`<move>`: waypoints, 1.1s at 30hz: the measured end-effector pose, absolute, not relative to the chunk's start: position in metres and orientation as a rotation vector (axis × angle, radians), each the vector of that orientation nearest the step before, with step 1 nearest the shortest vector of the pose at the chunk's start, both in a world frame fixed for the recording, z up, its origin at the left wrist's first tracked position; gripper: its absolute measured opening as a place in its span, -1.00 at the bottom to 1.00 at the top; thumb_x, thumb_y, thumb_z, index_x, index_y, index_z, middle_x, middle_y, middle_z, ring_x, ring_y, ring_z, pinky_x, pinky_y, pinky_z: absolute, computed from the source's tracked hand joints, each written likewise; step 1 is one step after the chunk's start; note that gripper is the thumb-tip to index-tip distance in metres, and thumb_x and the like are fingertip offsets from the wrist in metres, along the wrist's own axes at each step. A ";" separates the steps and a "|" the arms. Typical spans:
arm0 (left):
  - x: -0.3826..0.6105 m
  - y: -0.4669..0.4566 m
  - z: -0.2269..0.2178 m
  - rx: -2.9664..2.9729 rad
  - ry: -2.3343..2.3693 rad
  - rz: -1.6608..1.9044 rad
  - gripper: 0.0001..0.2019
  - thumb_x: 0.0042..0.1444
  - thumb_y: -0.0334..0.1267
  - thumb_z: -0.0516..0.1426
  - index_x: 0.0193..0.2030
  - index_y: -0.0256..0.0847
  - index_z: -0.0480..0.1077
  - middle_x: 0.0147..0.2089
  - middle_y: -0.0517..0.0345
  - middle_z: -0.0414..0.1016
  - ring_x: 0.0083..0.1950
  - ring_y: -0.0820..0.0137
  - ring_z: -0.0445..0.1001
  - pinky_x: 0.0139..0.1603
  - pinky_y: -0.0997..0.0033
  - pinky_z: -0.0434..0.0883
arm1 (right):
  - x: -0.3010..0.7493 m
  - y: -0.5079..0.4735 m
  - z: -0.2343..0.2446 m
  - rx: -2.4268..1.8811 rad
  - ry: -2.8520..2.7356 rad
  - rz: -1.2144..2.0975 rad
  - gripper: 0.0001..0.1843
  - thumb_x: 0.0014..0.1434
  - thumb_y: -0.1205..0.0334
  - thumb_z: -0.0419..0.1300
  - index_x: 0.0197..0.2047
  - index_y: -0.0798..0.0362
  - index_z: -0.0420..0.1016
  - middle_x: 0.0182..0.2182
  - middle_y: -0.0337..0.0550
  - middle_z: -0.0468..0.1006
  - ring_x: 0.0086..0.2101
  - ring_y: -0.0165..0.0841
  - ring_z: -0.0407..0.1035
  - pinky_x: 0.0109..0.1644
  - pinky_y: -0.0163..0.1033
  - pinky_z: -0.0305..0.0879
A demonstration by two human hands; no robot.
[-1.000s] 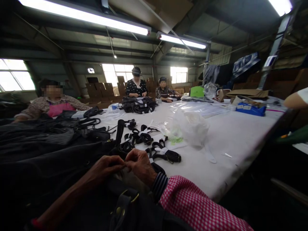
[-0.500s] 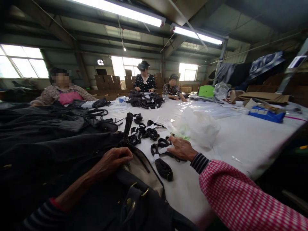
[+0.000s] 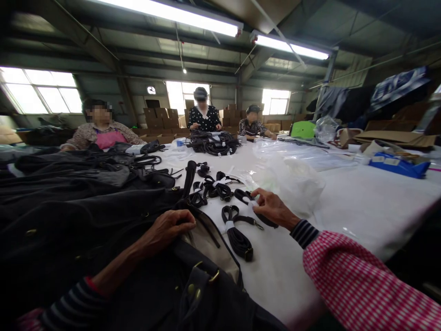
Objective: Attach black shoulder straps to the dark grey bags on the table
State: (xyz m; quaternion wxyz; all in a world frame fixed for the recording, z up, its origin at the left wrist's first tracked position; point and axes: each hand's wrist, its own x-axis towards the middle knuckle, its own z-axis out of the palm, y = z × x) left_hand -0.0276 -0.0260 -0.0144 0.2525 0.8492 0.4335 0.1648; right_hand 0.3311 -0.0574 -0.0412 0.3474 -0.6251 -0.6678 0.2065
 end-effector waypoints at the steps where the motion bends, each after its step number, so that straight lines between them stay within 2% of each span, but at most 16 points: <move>1: -0.028 -0.026 -0.014 2.305 1.181 0.453 -0.73 0.14 -0.07 0.10 -0.25 -0.16 0.55 -0.26 0.15 0.57 -0.16 0.25 0.49 -0.16 0.37 0.26 | 0.328 -0.064 -0.033 -1.591 -1.724 0.465 -0.59 0.05 0.21 0.26 0.01 0.05 0.46 -0.43 -0.31 0.42 -0.42 -0.37 0.32 -0.33 -0.28 0.25; 5: -0.028 -0.025 -0.014 2.272 1.187 0.488 -0.72 0.14 -0.06 0.10 -0.24 -0.18 0.55 -0.28 0.16 0.57 -0.19 0.26 0.49 -0.18 0.38 0.28 | 0.303 -0.100 -0.005 -1.476 -1.973 0.287 -0.61 0.06 0.34 0.21 0.00 0.00 0.50 -0.21 -0.19 0.51 -0.24 -0.32 0.38 -0.13 -0.24 0.30; 8: -0.027 -0.026 -0.014 2.261 1.196 0.501 -0.71 0.13 -0.06 0.09 -0.24 -0.19 0.56 -0.30 0.16 0.56 -0.20 0.27 0.49 -0.18 0.38 0.29 | 0.288 -0.124 -0.003 -1.384 -2.294 0.454 -0.59 0.06 0.40 0.17 0.00 -0.03 0.51 -0.11 -0.16 0.54 -0.14 -0.29 0.40 -0.02 -0.21 0.29; 11: -0.026 -0.027 -0.013 2.263 1.208 0.502 -0.72 0.12 -0.07 0.11 -0.23 -0.18 0.57 -0.32 0.16 0.56 -0.21 0.27 0.49 -0.19 0.38 0.28 | 0.288 -0.131 -0.007 -1.420 -2.267 0.809 -0.61 0.12 0.32 0.19 0.04 -0.05 0.50 -0.10 -0.15 0.56 -0.14 -0.26 0.43 -0.06 -0.21 0.33; 14: -0.025 -0.028 -0.013 2.266 1.216 0.501 -0.73 0.12 -0.09 0.12 -0.23 -0.17 0.58 -0.30 0.16 0.58 -0.20 0.27 0.49 -0.19 0.38 0.28 | 0.295 -0.120 -0.007 -1.453 -2.015 1.027 -0.70 0.15 0.22 0.20 -0.03 -0.01 0.54 -0.08 -0.11 0.57 -0.09 -0.22 0.44 -0.12 -0.22 0.35; 18: -0.025 -0.028 -0.013 2.277 1.220 0.496 -0.76 0.12 -0.11 0.13 -0.24 -0.16 0.58 -0.27 0.16 0.60 -0.18 0.26 0.50 -0.17 0.37 0.27 | 0.286 -0.091 -0.009 -1.654 -1.721 1.114 -0.70 0.20 0.03 0.20 -0.11 0.06 0.49 -0.27 -0.10 0.58 -0.30 -0.28 0.47 -0.36 -0.29 0.26; 21: -0.025 -0.027 -0.014 2.289 1.216 0.487 -0.77 0.13 -0.13 0.13 -0.24 -0.15 0.58 -0.27 0.17 0.60 -0.18 0.27 0.50 -0.16 0.37 0.26 | 0.268 -0.070 -0.023 -1.735 -1.690 1.031 -0.69 0.19 0.04 0.20 -0.12 0.08 0.46 -0.43 -0.21 0.49 -0.43 -0.35 0.37 -0.43 -0.31 0.15; 24: -0.024 -0.028 -0.013 2.298 1.215 0.473 -0.78 0.14 -0.14 0.14 -0.23 -0.14 0.58 -0.28 0.18 0.60 -0.18 0.28 0.51 -0.17 0.38 0.25 | 0.254 -0.058 -0.040 -1.701 -1.806 0.770 -0.75 0.06 0.24 0.22 -0.15 0.07 0.48 -0.49 -0.30 0.39 -0.44 -0.38 0.27 -0.41 -0.30 0.11; 27: -0.023 -0.029 -0.012 2.298 1.224 0.467 -0.79 0.14 -0.17 0.13 -0.23 -0.14 0.58 -0.27 0.18 0.60 -0.17 0.28 0.51 -0.18 0.39 0.25 | 0.249 -0.061 -0.046 -1.582 -1.890 0.602 -0.63 -0.03 0.37 0.16 -0.09 0.03 0.50 -0.42 -0.28 0.43 -0.41 -0.38 0.26 -0.35 -0.28 0.15; 33: -0.022 -0.031 -0.012 2.304 1.231 0.467 -0.81 0.16 -0.17 0.14 -0.23 -0.11 0.59 -0.25 0.17 0.63 -0.14 0.27 0.52 -0.17 0.40 0.26 | 0.239 -0.071 -0.032 -1.423 -1.914 0.613 -0.33 0.02 0.33 0.17 0.25 0.00 0.38 -0.19 -0.16 0.56 -0.34 -0.33 0.37 -0.26 -0.25 0.31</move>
